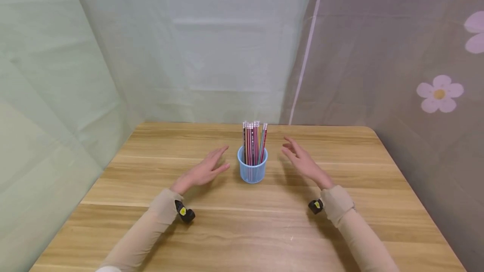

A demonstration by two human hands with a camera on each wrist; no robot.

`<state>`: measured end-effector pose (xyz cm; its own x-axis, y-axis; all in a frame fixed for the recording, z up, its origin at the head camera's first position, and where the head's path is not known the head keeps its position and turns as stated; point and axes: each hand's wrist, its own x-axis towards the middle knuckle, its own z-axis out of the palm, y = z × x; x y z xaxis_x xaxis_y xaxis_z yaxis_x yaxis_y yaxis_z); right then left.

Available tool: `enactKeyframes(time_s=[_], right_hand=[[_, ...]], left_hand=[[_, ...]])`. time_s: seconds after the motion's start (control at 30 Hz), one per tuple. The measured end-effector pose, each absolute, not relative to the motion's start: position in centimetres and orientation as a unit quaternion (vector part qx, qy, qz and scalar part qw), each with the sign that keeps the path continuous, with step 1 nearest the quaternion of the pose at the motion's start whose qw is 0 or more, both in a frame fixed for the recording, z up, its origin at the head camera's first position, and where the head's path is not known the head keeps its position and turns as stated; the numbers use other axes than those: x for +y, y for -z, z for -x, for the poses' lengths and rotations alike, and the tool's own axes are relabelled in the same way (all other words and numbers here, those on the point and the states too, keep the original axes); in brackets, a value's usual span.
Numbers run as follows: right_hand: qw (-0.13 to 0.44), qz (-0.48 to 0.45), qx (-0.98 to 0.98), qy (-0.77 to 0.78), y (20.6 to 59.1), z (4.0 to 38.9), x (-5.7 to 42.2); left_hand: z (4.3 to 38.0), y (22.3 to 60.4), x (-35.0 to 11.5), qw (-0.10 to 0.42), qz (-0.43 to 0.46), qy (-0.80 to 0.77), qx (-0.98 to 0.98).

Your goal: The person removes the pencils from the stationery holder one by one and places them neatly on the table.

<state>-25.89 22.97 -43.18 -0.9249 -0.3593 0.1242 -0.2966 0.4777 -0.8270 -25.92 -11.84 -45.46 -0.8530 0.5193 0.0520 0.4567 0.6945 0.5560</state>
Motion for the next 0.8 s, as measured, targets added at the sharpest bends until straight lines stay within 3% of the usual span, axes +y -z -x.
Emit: enactKeyframes(time_s=[0.8], right_hand=[[0.008, 0.167, 0.799, 0.577, 44.1, 27.5, 21.2]], left_hand=[[26.6, 45.9, -10.5, 0.11, -0.256, -0.434, 0.857]])
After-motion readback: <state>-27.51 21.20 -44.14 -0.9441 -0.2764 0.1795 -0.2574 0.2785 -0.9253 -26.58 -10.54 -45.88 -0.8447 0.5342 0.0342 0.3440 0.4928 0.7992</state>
